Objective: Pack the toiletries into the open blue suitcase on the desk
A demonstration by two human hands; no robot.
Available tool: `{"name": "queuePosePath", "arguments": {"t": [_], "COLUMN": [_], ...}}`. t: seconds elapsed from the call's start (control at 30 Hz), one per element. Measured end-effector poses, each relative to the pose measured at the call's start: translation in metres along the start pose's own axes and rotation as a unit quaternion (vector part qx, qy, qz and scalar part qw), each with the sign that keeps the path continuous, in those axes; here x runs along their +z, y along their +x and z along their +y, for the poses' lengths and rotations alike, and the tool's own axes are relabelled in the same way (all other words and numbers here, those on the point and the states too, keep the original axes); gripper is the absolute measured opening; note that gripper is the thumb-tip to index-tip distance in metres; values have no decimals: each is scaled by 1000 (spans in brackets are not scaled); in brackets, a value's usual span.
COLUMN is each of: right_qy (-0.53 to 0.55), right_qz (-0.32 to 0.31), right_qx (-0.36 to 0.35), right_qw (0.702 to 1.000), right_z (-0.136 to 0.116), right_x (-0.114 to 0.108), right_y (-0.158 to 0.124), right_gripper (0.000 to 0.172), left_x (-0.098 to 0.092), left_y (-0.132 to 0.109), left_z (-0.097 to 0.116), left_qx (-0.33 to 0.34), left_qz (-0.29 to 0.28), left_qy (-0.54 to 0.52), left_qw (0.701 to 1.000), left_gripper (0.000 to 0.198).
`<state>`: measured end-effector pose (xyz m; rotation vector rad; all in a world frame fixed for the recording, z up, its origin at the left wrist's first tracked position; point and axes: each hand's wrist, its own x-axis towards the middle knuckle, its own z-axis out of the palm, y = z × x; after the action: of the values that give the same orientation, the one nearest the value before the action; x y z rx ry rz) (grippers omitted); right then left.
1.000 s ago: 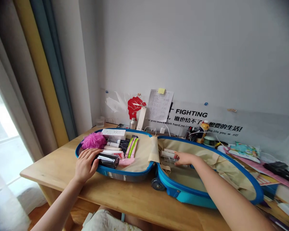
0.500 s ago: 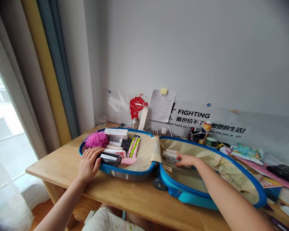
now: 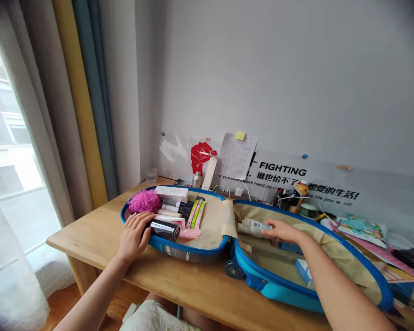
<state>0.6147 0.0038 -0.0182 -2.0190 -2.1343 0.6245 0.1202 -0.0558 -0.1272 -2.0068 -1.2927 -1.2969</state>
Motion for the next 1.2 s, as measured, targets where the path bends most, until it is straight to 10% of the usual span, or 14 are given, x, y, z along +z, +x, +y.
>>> {"name": "queuePosePath", "arguments": {"t": [0.23, 0.57, 1.2], "right_qy": [17, -73, -189], "right_qz": [89, 89, 112], "right_qx": [-103, -237, -209], "right_qw": [991, 965, 953], "right_z": [-90, -263, -287], "right_x": [-1, 106, 126], "right_y": [14, 81, 83], "right_gripper": [51, 38, 39], "left_x": [0, -1, 1], "left_y": [1, 1, 1], "left_z": [0, 1, 1], "left_qx": [3, 0, -3], "left_qz": [7, 4, 1], "left_qy": [-7, -5, -9], "left_qw": [1000, 1000, 1000], "left_gripper": [36, 37, 37]}}
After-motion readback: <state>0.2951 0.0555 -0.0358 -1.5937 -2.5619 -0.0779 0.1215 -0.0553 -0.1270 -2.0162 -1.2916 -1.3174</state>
